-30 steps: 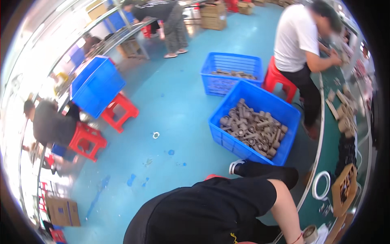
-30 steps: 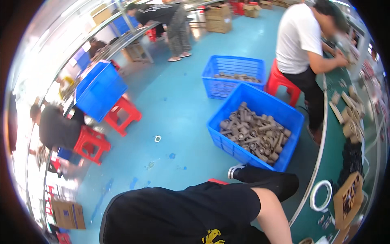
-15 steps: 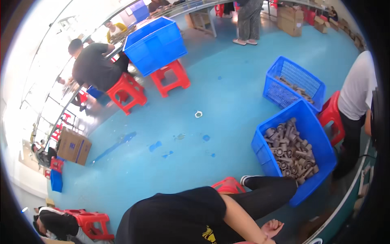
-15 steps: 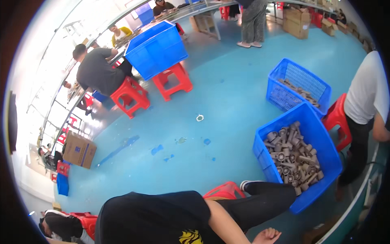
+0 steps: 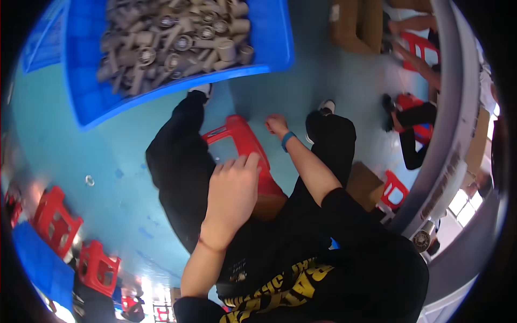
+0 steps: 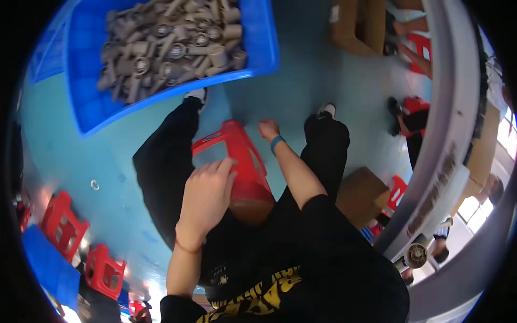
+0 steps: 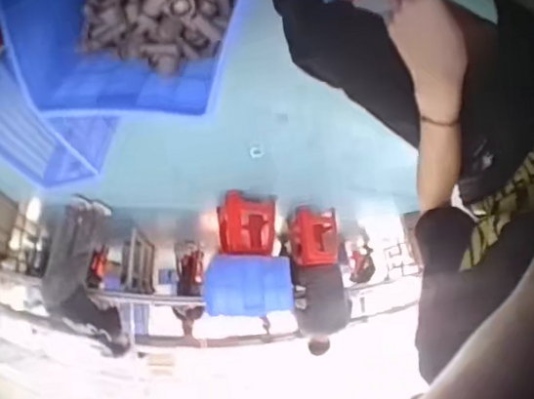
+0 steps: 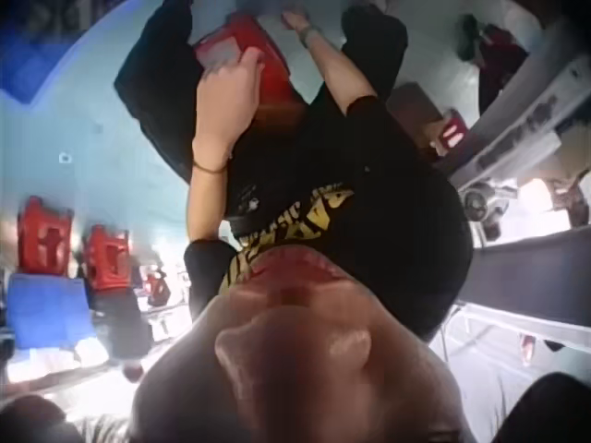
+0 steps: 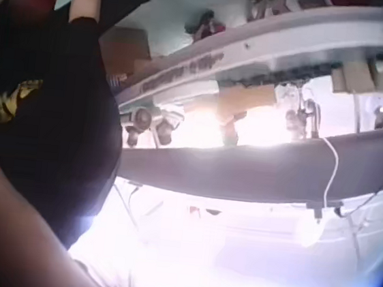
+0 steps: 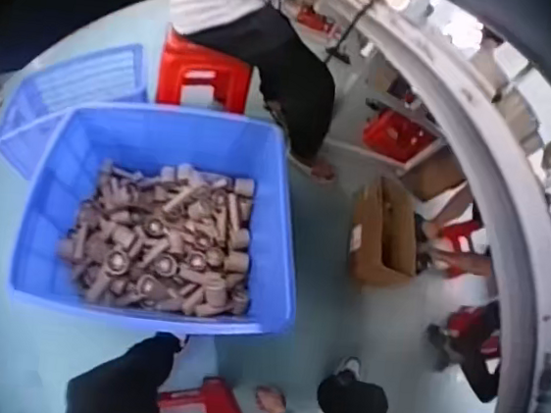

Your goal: Assembling and testing handheld electronic fans at a production line.

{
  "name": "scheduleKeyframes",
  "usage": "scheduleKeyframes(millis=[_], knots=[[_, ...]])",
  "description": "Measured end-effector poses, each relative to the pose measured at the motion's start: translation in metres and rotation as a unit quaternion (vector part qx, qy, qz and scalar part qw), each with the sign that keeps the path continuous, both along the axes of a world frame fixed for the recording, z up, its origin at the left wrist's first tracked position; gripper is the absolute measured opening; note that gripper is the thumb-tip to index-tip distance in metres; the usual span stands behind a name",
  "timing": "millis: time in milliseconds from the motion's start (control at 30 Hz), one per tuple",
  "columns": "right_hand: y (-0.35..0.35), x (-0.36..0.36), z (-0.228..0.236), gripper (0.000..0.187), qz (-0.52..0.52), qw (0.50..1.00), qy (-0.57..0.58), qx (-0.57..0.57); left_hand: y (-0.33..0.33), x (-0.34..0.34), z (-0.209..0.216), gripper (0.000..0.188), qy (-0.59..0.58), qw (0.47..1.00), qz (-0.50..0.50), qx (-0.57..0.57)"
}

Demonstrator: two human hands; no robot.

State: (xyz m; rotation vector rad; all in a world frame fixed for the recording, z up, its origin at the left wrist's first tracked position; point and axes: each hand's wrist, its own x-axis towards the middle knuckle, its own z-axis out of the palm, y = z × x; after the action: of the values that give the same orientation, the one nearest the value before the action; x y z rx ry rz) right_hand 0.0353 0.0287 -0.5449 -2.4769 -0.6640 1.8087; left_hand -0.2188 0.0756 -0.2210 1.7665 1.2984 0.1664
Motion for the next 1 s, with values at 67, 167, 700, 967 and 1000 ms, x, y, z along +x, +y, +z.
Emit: scheduleKeyframes(millis=[67, 167, 700, 967, 1000], knots=[[-0.018, 0.031, -0.043, 0.013, 0.050, 0.997, -0.054, 0.007, 0.002, 0.005, -0.004, 0.013, -0.007, 0.999, -0.021, -0.038], [-0.023, 0.044, -0.080, 0.013, 0.371, 0.882, -0.243, 0.159, 0.014, 0.000, 0.000, 0.028, -0.019, 0.994, 0.026, -0.108], [0.056, 0.251, -0.107, 0.017, 0.189, 0.875, -0.433, 0.108, 0.084, 0.028, -0.013, 0.038, -0.069, 0.931, 0.005, -0.358], [0.090, 0.256, -0.120, 0.019, 0.120, 0.883, -0.423, 0.162, 0.095, 0.038, -0.021, 0.033, -0.033, 0.925, 0.013, -0.378], [0.091, 0.257, -0.123, 0.019, 0.119, 0.883, -0.423, 0.163, 0.096, 0.037, -0.021, 0.033, -0.031, 0.926, 0.013, -0.376]])
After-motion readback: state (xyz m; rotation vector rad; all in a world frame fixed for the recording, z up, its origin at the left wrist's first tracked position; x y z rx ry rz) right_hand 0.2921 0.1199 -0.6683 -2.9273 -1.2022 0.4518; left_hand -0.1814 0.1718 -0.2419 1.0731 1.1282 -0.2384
